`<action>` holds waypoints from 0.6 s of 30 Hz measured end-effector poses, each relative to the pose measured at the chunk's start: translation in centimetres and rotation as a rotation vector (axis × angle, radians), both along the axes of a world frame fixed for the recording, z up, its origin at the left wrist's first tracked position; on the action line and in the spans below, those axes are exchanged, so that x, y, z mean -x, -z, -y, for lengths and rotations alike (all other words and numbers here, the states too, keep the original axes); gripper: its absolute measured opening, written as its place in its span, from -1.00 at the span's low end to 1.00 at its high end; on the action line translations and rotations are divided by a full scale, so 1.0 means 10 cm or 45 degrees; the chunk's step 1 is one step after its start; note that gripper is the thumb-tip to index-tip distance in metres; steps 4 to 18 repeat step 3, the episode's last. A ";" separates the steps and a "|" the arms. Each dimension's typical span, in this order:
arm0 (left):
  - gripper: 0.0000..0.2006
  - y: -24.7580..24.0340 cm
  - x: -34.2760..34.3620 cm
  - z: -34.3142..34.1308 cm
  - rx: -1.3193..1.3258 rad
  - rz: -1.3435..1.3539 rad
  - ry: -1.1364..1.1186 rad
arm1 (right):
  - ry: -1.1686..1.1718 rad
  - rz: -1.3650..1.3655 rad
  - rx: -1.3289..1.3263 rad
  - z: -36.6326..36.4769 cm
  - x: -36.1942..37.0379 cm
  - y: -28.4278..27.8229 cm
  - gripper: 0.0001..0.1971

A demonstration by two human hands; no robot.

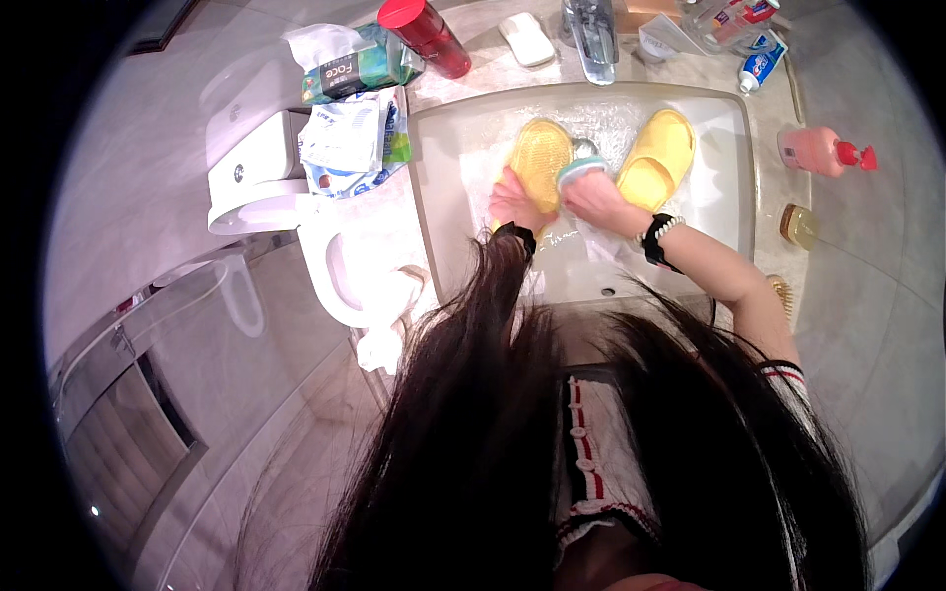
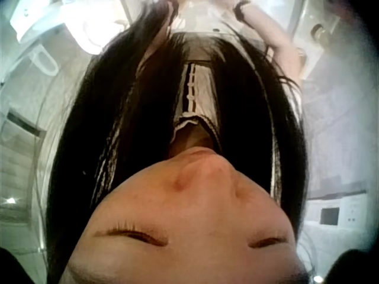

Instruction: The person washes a pair of yellow slippers in a bathroom sink using a brush and running water. They scrub the soles and tops of the slippers thoroughly, rinsing them under the faucet.

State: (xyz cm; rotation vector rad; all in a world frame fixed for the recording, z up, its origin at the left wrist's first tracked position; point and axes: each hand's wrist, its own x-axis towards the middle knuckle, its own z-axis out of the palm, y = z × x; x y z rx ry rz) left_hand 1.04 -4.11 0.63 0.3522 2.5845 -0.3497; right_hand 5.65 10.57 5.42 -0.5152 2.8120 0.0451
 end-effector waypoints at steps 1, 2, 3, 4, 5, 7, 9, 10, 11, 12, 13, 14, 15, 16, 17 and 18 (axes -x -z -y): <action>0.38 0.04 0.00 0.01 -0.014 -0.012 -0.002 | -0.196 -0.055 -0.055 -0.01 -0.03 0.06 -0.90; 0.39 0.00 0.00 -0.01 0.053 0.001 0.006 | -0.061 0.029 -0.053 -0.06 0.02 0.06 -0.91; 0.39 -0.04 -0.01 -0.05 0.120 0.014 0.014 | 0.075 0.113 -0.051 -0.15 0.13 0.06 -0.91; 0.39 -0.04 -0.01 -0.05 0.120 0.014 0.014 | 0.075 0.113 -0.051 -0.15 0.13 0.06 -0.91; 0.39 -0.04 -0.01 -0.05 0.120 0.014 0.014 | 0.075 0.113 -0.051 -0.15 0.13 0.06 -0.91; 0.39 -0.04 -0.01 -0.05 0.120 0.014 0.014 | 0.075 0.113 -0.051 -0.15 0.13 0.06 -0.91; 0.39 -0.04 -0.01 -0.05 0.120 0.014 0.014 | 0.075 0.113 -0.051 -0.15 0.13 0.06 -0.91; 0.39 -0.04 -0.01 -0.05 0.120 0.014 0.014 | 0.075 0.113 -0.051 -0.15 0.13 0.06 -0.91; 0.39 -0.04 -0.01 -0.05 0.120 0.014 0.014 | 0.075 0.113 -0.051 -0.15 0.13 0.06 -0.91; 0.39 -0.04 -0.01 -0.05 0.120 0.014 0.014 | 0.075 0.113 -0.051 -0.15 0.13 0.06 -0.91; 0.39 -0.04 -0.01 -0.05 0.120 0.014 0.014 | 0.075 0.113 -0.051 -0.15 0.13 0.06 -0.91; 0.39 -0.04 -0.01 -0.05 0.120 0.014 0.014 | 0.075 0.113 -0.051 -0.15 0.13 0.06 -0.91; 0.39 -0.04 -0.01 -0.05 0.120 0.014 0.014 | 0.075 0.113 -0.051 -0.15 0.13 0.06 -0.91; 0.39 -0.04 -0.01 -0.05 0.120 0.014 0.014 | 0.075 0.113 -0.051 -0.15 0.13 0.06 -0.91; 0.39 -0.04 -0.01 -0.05 0.120 0.014 0.014 | 0.075 0.113 -0.051 -0.15 0.13 0.06 -0.91; 0.39 -0.04 -0.01 -0.05 0.120 0.014 0.014 | 0.075 0.113 -0.051 -0.15 0.13 0.06 -0.91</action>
